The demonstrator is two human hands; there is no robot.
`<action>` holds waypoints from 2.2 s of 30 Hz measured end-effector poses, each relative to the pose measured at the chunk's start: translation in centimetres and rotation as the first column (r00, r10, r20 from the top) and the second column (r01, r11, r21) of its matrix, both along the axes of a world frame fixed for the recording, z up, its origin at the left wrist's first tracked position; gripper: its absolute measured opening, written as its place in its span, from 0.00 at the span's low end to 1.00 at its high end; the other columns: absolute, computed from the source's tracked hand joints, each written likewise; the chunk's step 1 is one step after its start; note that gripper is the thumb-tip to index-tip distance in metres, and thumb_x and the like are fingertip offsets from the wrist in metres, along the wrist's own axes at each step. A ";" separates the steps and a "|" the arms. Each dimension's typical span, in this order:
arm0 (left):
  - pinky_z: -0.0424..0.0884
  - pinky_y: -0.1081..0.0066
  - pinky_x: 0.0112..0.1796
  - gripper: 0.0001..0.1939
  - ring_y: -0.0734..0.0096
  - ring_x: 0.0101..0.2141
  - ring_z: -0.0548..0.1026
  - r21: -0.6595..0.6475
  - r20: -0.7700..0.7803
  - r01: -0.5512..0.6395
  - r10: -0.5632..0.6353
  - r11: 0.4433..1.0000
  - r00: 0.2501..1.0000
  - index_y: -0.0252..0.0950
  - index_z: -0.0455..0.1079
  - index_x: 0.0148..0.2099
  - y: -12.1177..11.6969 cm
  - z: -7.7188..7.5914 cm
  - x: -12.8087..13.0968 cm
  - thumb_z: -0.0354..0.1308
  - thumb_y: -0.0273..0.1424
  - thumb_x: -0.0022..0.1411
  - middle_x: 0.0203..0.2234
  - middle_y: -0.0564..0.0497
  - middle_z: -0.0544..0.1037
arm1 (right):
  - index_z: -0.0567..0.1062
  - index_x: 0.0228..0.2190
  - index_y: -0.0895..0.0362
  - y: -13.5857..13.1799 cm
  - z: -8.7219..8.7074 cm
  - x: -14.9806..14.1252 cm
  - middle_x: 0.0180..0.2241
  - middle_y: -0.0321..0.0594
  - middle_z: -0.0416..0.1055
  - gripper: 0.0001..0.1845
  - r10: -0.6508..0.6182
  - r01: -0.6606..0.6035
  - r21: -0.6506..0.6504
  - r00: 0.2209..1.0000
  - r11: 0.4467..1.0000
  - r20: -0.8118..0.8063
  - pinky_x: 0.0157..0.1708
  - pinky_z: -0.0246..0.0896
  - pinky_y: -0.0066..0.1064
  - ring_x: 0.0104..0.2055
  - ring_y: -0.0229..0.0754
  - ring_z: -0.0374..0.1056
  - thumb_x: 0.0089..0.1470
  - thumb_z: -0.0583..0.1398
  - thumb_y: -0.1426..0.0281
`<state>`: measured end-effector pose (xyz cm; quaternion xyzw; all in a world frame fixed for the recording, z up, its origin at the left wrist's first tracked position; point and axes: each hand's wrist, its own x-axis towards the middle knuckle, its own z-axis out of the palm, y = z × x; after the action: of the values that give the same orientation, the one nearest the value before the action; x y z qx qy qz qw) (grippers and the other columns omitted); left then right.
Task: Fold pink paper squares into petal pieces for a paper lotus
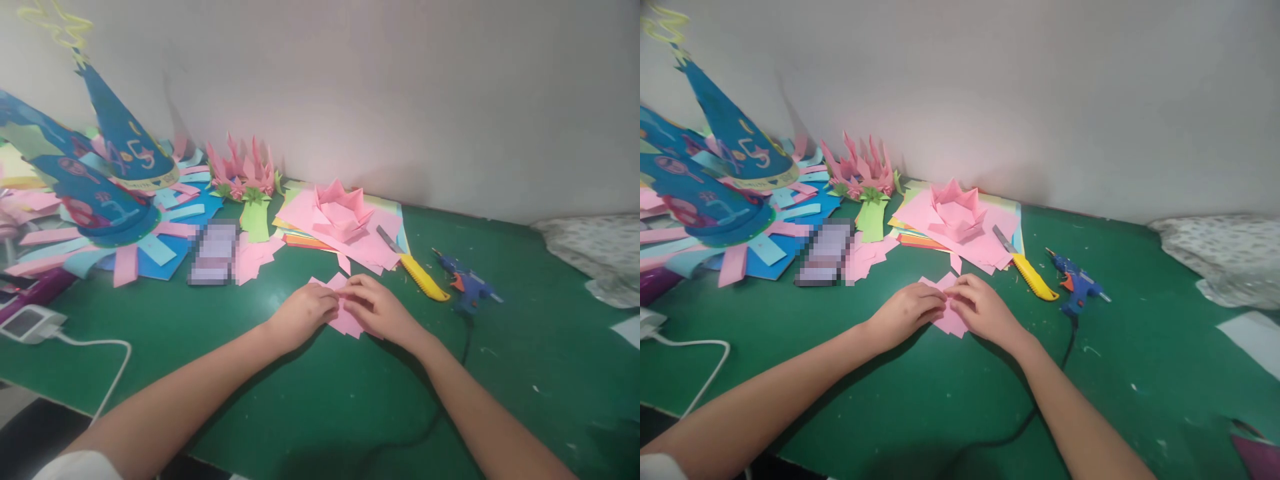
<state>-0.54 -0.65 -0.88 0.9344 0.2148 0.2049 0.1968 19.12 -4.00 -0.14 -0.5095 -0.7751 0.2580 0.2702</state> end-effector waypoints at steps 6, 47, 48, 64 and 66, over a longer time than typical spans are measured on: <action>0.68 0.68 0.35 0.09 0.67 0.32 0.73 0.065 -0.023 -0.048 0.049 0.997 0.999 0.32 0.69 0.38 -0.1 -0.4 0.2 0.47 0.26 0.66 0.30 0.46 0.76 | 0.76 0.40 0.52 0.1 0.0 0.2 0.39 0.43 0.69 0.11 0.061 -0.068 0.075 0.995 0.995 0.082 0.42 0.63 0.39 0.41 0.44 0.66 0.58 0.55 0.70; 0.71 0.77 0.30 0.13 0.79 0.25 0.75 -0.974 0.151 0.032 0.534 0.225 0.832 0.30 0.73 0.37 1.9 0.9 -0.8 0.68 0.28 0.48 0.23 0.52 0.78 | 0.72 0.38 0.55 -0.3 -0.2 -1.0 0.27 0.35 0.72 0.11 -0.286 0.144 -0.290 0.791 0.946 -0.541 0.31 0.66 0.30 0.28 0.38 0.69 0.55 0.57 0.63; 0.71 0.78 0.30 0.13 0.79 0.24 0.74 -0.972 0.151 0.028 0.532 0.232 0.833 0.30 0.73 0.37 2.0 0.9 -0.8 0.67 0.28 0.48 0.23 0.53 0.78 | 0.71 0.39 0.54 -0.3 -0.2 -0.9 0.26 0.35 0.72 0.11 -0.275 0.131 -0.288 0.793 0.948 -0.544 0.31 0.66 0.31 0.28 0.38 0.70 0.55 0.58 0.63; 0.73 0.74 0.32 0.21 0.75 0.26 0.77 -0.977 0.213 0.186 0.409 0.104 0.887 0.29 0.70 0.38 1.7 1.0 -1.4 0.71 0.35 0.45 0.24 0.50 0.78 | 0.74 0.42 0.54 -1.1 1.3 -1.1 0.41 0.42 0.74 0.11 0.147 -0.199 0.551 0.979 0.811 0.139 0.42 0.66 0.32 0.44 0.39 0.69 0.60 0.54 0.74; 0.74 0.74 0.32 0.21 0.74 0.25 0.77 -0.978 0.209 0.198 0.412 0.071 0.887 0.29 0.70 0.39 1.5 1.2 -1.2 0.70 0.36 0.46 0.25 0.48 0.78 | 0.73 0.43 0.56 -0.9 1.7 -0.9 0.39 0.42 0.75 0.12 0.174 -0.263 0.585 0.963 0.768 0.204 0.39 0.67 0.30 0.41 0.38 0.70 0.61 0.53 0.74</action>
<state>-1.75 0.88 0.32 0.4546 0.3159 0.2226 0.8025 18.24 -4.92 1.55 -0.3187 -0.8874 -0.0100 0.3330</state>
